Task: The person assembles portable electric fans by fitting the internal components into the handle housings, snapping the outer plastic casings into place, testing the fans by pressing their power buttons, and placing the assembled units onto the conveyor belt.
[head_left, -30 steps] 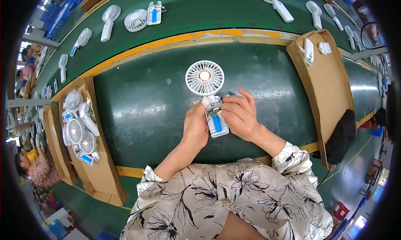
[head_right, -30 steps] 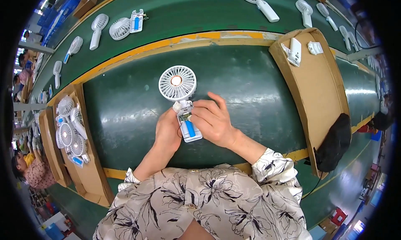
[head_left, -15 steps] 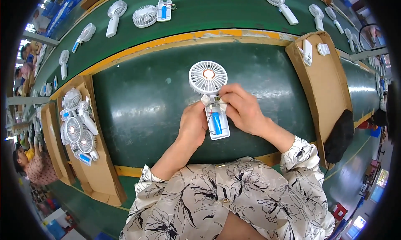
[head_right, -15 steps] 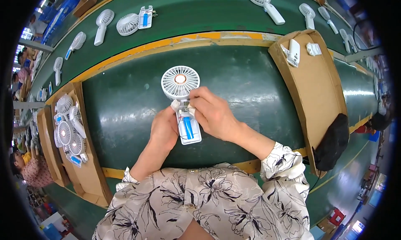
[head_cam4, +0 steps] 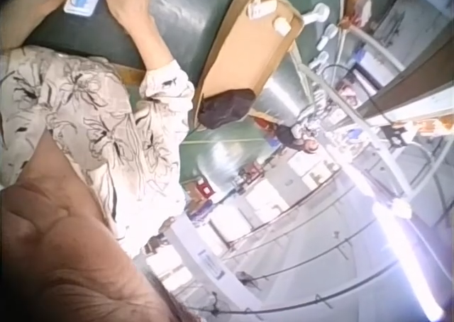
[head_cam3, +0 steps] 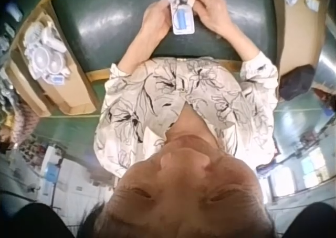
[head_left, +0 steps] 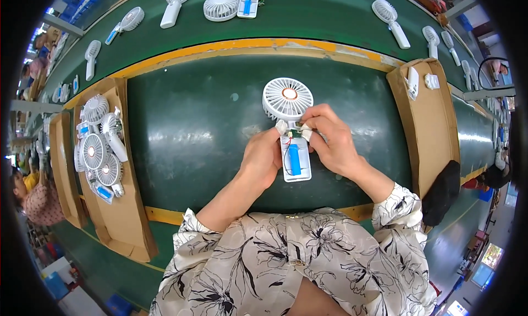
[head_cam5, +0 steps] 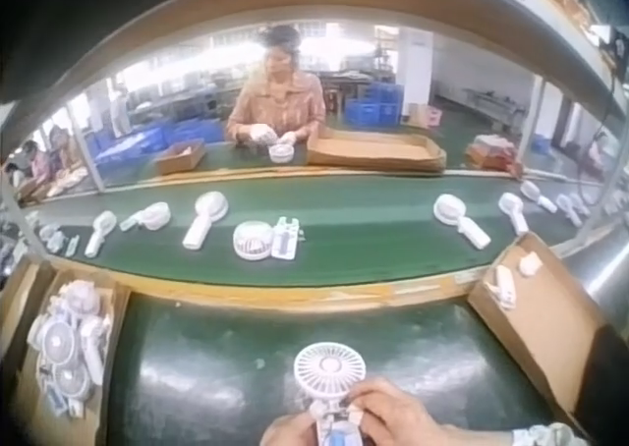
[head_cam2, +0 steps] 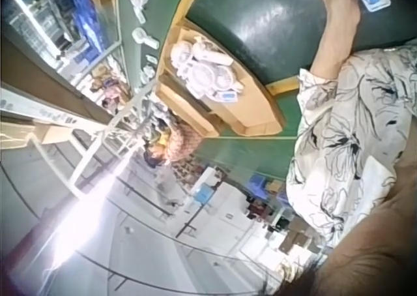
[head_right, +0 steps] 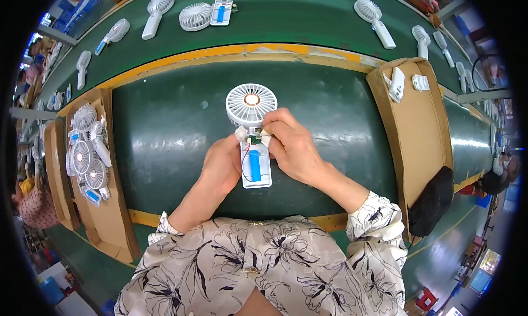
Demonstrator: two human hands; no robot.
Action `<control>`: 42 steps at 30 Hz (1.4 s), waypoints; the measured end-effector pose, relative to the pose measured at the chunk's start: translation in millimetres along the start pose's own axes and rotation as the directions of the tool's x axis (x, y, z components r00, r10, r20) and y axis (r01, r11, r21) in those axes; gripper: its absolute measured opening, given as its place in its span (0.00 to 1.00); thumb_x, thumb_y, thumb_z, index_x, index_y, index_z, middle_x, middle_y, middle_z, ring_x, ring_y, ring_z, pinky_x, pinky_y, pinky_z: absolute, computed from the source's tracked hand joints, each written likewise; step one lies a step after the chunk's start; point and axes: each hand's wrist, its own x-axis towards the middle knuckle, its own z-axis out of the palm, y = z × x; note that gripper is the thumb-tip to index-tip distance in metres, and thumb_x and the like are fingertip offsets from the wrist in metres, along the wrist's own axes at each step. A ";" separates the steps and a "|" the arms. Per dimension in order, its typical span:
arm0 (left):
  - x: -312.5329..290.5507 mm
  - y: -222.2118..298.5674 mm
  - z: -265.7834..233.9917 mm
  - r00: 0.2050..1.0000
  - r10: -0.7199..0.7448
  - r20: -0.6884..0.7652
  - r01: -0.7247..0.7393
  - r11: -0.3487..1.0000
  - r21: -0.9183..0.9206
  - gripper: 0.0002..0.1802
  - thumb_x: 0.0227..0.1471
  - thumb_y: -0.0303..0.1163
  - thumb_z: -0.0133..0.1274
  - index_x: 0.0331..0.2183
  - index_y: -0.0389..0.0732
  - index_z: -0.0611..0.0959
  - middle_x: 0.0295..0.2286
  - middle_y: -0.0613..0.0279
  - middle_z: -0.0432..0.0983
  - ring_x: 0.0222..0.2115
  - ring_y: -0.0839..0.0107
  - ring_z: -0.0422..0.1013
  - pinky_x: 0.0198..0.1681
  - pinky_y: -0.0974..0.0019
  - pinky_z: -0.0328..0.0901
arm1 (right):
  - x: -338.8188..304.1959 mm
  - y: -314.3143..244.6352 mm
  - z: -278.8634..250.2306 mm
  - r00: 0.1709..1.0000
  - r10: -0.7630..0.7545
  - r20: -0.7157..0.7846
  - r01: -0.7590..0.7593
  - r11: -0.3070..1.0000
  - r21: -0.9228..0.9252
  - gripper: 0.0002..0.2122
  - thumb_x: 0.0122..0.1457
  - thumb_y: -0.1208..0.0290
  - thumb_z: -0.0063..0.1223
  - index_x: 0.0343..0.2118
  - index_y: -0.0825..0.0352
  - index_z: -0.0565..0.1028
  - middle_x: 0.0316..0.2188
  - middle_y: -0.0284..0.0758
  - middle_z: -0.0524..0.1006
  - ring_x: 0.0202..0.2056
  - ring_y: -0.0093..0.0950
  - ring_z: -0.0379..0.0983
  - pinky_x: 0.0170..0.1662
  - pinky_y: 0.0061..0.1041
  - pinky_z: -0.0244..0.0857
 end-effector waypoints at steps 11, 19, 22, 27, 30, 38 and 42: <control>2.6 0.4 -6.3 1.000 -0.010 0.015 0.010 1.000 0.006 0.17 0.54 0.31 0.37 0.41 0.28 0.68 0.37 0.54 0.70 0.37 0.68 0.69 0.40 0.65 0.65 | 3.3 -3.4 2.3 1.000 -0.001 0.025 0.002 0.998 -0.056 0.06 0.44 0.87 0.46 0.28 0.75 0.69 0.33 0.39 0.67 0.30 0.35 0.68 0.32 0.27 0.64; 4.5 -1.0 -2.8 0.998 0.004 -0.067 -0.004 1.000 0.005 0.13 0.52 0.33 0.40 0.31 0.33 0.74 0.24 0.61 0.72 0.22 0.75 0.69 0.23 0.70 0.64 | 4.8 0.0 1.7 0.991 -0.119 0.056 0.127 0.977 -0.173 0.08 0.41 0.88 0.47 0.28 0.75 0.68 0.34 0.40 0.67 0.33 0.37 0.68 0.32 0.28 0.64; 6.3 -3.0 -6.9 0.997 -0.016 -0.082 0.019 0.999 0.027 0.13 0.52 0.32 0.40 0.31 0.32 0.74 0.25 0.61 0.71 0.23 0.75 0.68 0.24 0.69 0.65 | 4.5 -1.4 3.2 0.983 -0.164 0.087 0.181 0.948 -0.263 0.10 0.38 0.88 0.47 0.28 0.75 0.68 0.34 0.41 0.67 0.34 0.37 0.67 0.33 0.29 0.65; 4.6 -4.5 -7.0 0.998 -0.036 -0.055 0.036 0.999 0.003 0.13 0.53 0.33 0.39 0.35 0.32 0.72 0.30 0.60 0.71 0.30 0.72 0.68 0.31 0.66 0.65 | 1.1 -1.5 5.0 0.967 -0.223 0.119 0.252 0.893 -0.372 0.11 0.37 0.87 0.48 0.28 0.75 0.67 0.35 0.41 0.66 0.36 0.37 0.67 0.32 0.29 0.67; 5.5 -6.6 -12.1 0.999 -0.041 -0.018 0.042 0.998 0.036 0.15 0.54 0.35 0.39 0.37 0.32 0.71 0.33 0.58 0.71 0.35 0.70 0.69 0.37 0.63 0.65 | -0.4 -2.0 6.6 0.962 -0.232 0.145 0.272 0.870 -0.413 0.11 0.38 0.85 0.49 0.28 0.75 0.67 0.36 0.41 0.66 0.36 0.37 0.66 0.31 0.28 0.67; 1.3 -5.9 -12.1 0.999 -0.036 -0.026 0.042 0.962 0.269 0.13 0.51 0.30 0.44 0.36 0.30 0.73 0.29 0.60 0.72 0.27 0.73 0.70 0.30 0.68 0.67 | -5.5 1.4 11.0 0.949 -0.250 0.190 0.312 0.817 -0.485 0.11 0.38 0.80 0.49 0.28 0.74 0.67 0.36 0.41 0.66 0.35 0.36 0.66 0.30 0.29 0.67; 4.9 -16.2 -16.6 0.999 0.005 -0.045 0.008 0.963 0.271 0.09 0.49 0.27 0.47 0.32 0.33 0.76 0.25 0.65 0.72 0.23 0.78 0.70 0.25 0.74 0.66 | -10.1 4.9 12.3 0.948 -0.249 0.199 0.316 0.810 -0.494 0.11 0.38 0.79 0.49 0.28 0.75 0.67 0.35 0.41 0.66 0.34 0.35 0.66 0.31 0.29 0.67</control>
